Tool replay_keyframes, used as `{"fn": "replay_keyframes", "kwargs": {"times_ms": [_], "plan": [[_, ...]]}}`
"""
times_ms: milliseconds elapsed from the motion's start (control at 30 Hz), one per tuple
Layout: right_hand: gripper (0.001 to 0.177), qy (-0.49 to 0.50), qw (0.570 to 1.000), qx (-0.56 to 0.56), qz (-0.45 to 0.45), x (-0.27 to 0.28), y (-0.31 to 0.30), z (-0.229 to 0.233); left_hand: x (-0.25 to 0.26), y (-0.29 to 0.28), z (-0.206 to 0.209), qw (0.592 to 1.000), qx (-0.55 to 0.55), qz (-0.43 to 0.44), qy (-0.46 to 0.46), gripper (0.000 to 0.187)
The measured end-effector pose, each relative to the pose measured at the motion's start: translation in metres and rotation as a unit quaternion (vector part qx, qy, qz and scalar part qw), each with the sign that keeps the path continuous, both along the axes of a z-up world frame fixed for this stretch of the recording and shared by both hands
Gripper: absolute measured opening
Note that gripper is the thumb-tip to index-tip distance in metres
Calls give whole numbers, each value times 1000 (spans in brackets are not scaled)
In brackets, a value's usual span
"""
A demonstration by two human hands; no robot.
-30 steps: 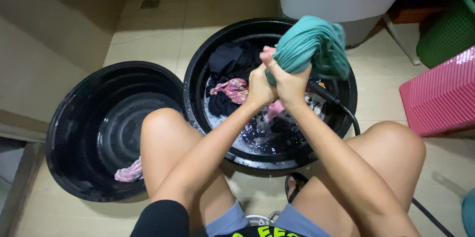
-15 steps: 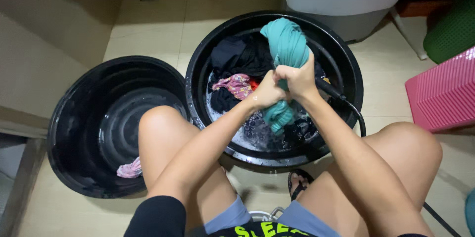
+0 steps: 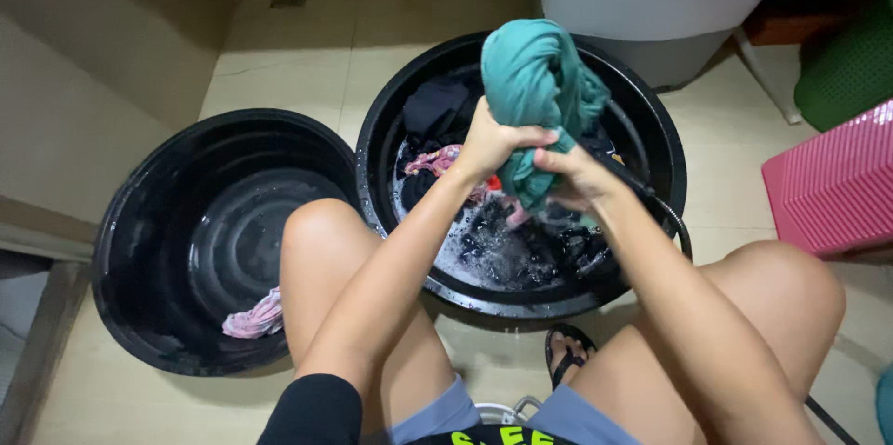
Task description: The person sits on the floor and hand-washes clothes in a black basin using a handheld shower head to rinse. They repeatedly wet, agitate, and wring out various garments, then transfer them to a second basin.
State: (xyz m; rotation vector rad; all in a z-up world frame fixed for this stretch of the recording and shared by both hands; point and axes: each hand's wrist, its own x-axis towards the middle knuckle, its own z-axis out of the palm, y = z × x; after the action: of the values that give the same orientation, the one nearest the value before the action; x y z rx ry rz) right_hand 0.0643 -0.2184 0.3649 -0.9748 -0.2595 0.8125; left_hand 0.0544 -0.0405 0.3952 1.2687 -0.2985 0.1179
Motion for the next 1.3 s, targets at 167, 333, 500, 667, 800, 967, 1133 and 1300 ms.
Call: {"fn": "replay_keyframes", "kwargs": {"times_ms": [167,333,500,667,800,967,1133,1300], "plan": [[46,94,995,6,32,-5,6,-17,-4,-9,5,999,-25,-33,8,48],[17,-23,993,-109,37,-5,8,-15,5,-8,-11,996,71,42,-22,58],[16,-46,983,-171,-44,-14,18,-24,7,-14,-31,994,63,83,10,61],[12,-160,951,-201,-169,-21,26,-36,11,-22,-48,991,49,121,4,50],[10,-296,911,-204,-204,-24,22,-35,11,-30,-54,990,26,127,51,43],[28,-335,879,-272,-202,-16,24,-12,6,-29,-30,985,46,166,10,54],[74,-318,916,-223,-97,-11,30,24,4,8,20,965,114,225,-75,81],[87,-389,852,-342,-76,-15,36,41,-29,104,66,947,128,270,-119,76]]}}
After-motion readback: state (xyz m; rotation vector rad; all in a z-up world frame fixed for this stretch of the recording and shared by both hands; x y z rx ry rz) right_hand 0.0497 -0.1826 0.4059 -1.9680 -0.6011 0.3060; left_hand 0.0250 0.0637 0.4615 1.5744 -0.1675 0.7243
